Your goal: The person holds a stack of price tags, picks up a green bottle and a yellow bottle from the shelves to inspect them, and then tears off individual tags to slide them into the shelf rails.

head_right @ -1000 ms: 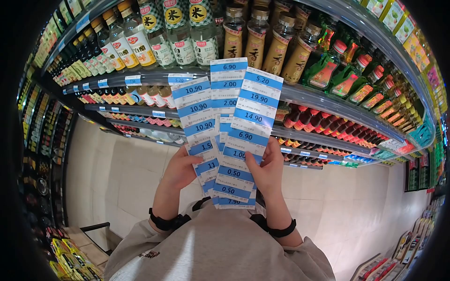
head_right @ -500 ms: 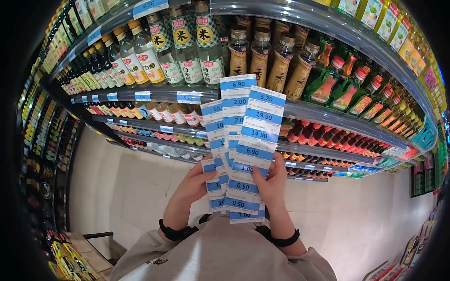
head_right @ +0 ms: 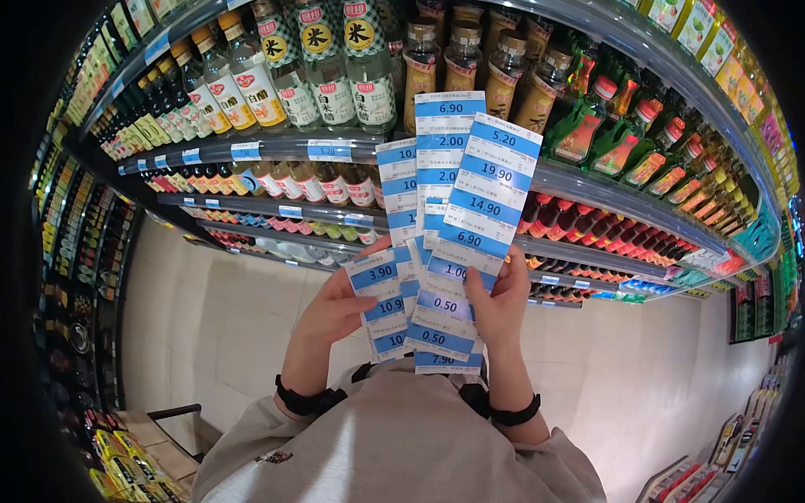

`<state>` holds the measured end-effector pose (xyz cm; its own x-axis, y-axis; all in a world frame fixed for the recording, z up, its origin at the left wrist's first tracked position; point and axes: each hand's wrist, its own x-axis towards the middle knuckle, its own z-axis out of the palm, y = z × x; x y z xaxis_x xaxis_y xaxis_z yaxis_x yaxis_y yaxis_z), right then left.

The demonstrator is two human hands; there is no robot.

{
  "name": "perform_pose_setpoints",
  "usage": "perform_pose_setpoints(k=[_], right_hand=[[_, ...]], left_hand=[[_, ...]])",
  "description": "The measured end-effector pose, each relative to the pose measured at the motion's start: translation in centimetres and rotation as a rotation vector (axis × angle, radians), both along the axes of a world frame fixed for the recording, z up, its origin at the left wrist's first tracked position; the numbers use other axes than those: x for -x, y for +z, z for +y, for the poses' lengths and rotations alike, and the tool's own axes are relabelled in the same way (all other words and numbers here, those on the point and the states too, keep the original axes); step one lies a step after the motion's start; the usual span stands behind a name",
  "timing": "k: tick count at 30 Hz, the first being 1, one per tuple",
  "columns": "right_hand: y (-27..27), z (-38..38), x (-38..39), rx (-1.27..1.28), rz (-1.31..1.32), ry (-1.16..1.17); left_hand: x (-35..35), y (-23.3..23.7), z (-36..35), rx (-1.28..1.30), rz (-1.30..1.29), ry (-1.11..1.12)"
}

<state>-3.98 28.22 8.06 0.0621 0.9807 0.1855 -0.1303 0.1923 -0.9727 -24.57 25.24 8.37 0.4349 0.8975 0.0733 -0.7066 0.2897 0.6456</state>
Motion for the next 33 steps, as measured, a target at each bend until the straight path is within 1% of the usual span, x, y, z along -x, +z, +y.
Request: perform_pose_setpoints(k=[4,10,12,13,15,16,18,19,21,23,24,25,29,31,33], right_hand=[[0.1,-0.1,0.0,0.006,-0.008,-0.012],[0.0,-0.2,0.0,0.004,-0.012,0.010],[0.0,-0.2,0.1,0.005,-0.009,0.027],[-0.2,-0.2,0.2,-0.018,-0.011,0.003],[-0.9,-0.2,0.9,-0.020,0.019,0.044],[-0.9,-0.3,1.3,-0.015,0.016,0.051],[-1.2,-0.6,1.9,0.034,-0.011,0.092],[-1.4,-0.8,2.1,0.076,-0.032,0.127],[-1.2,-0.9,2.6,0.051,-0.025,0.127],[-0.7,-1.2,2.9,0.105,-0.067,0.154],[-0.4,-1.2,3.0,0.104,-0.120,0.124],[-0.4,-1.3,3.0,0.095,-0.117,0.114],[0.4,-1.5,2.9,0.051,-0.184,0.063],[0.1,-1.6,2.9,0.030,-0.385,0.109],[-0.2,-1.8,3.0,-0.013,-0.370,0.090]], left_hand=[[0.1,0.0,-0.1,0.015,0.005,0.004],[0.4,-0.7,-0.4,0.109,-0.003,0.012],[0.8,-2.1,-0.7,0.157,0.119,0.071],[0.7,-2.0,-0.7,0.133,0.118,0.047],[0.1,-2.1,-0.5,0.285,0.098,0.183],[-0.2,-2.3,-0.2,0.257,0.095,0.145],[-0.7,-2.9,0.2,0.415,-0.141,0.230],[-0.9,-2.9,0.3,0.401,-0.138,0.203],[-1.3,-2.8,0.5,0.371,-0.120,0.241],[-1.8,-2.5,0.6,0.360,-0.092,0.221],[-2.1,-2.8,0.6,0.403,-0.078,0.233],[-2.4,-2.8,0.7,0.444,-0.063,0.247],[-3.4,-1.9,1.0,0.547,-0.141,0.312],[-3.4,-2.5,1.0,0.516,-0.134,0.281],[-3.4,-2.8,1.1,0.486,-0.127,0.252]])
